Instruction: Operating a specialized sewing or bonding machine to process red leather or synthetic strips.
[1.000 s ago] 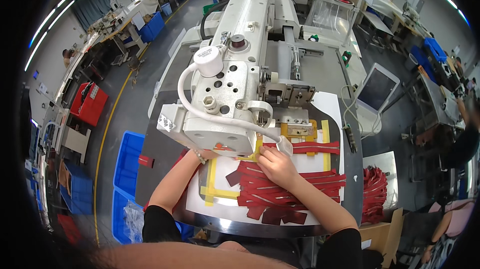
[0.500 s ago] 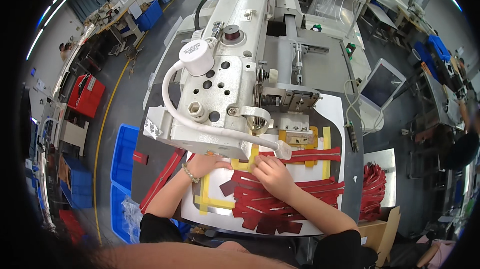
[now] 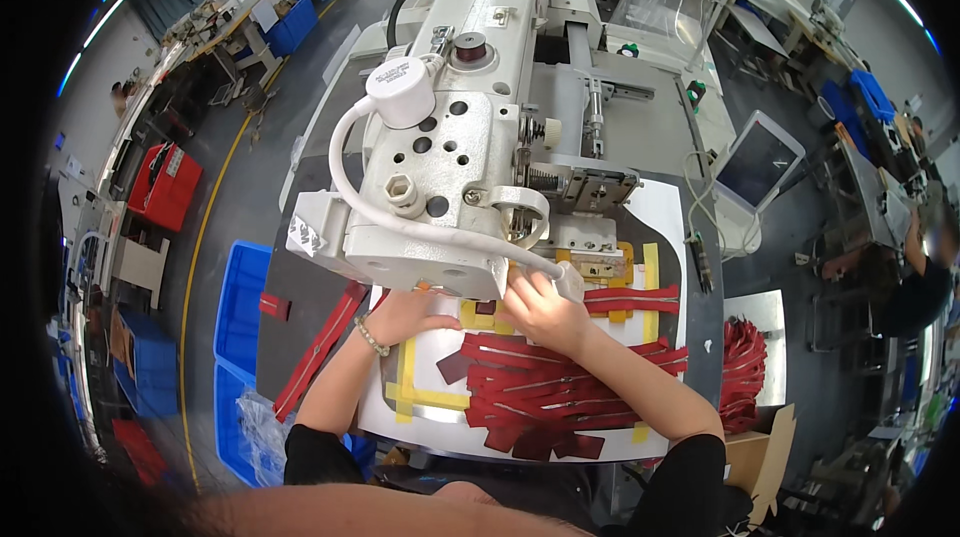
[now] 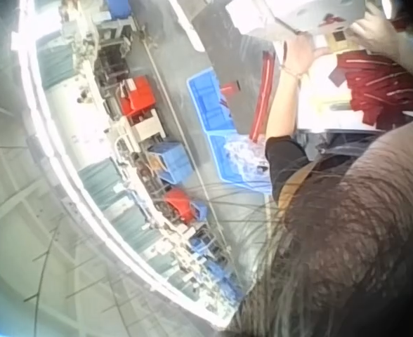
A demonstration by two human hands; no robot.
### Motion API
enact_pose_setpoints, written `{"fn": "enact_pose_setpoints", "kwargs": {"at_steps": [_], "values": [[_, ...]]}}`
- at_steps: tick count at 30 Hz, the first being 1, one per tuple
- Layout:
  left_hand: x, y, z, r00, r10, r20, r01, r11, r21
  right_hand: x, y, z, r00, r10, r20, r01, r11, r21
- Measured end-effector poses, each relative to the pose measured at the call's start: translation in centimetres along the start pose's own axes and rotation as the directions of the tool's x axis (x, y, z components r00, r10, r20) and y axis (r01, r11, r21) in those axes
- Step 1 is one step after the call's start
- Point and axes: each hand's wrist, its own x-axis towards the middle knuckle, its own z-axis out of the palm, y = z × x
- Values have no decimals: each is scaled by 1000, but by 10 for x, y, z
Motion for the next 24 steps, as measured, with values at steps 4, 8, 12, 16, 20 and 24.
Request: {"fn": "enact_pose_setpoints", "kwargs": {"at_steps": [4, 8, 12, 16, 20, 24], "values": [[-1, 3, -2, 997, -23, -77, 8, 984, -180, 1, -7, -4, 991, 9, 135, -49, 954, 297], [-2, 6, -6, 999, -39, -26, 37, 996, -82, -3, -3, 1, 996, -89, 9, 87, 988, 130], [-4, 9, -7, 997, -14, -74, 8, 997, -82, 10, 11, -1, 972, -134, -195, 155, 983, 97], [-5, 10, -5, 998, 5, -55, -3, 999, 32, 10, 33, 13, 931, 318, 176, -363, 768, 529], [-3, 12, -1, 993, -103, -51, 105, 994, 35, 11, 35, 20, 940, 317, 129, -340, 905, 256], [-2, 17, -6, 985, -138, -106, 149, 984, 100, 14, 41, 19, 878, 438, 195, -478, 826, 299]]}}
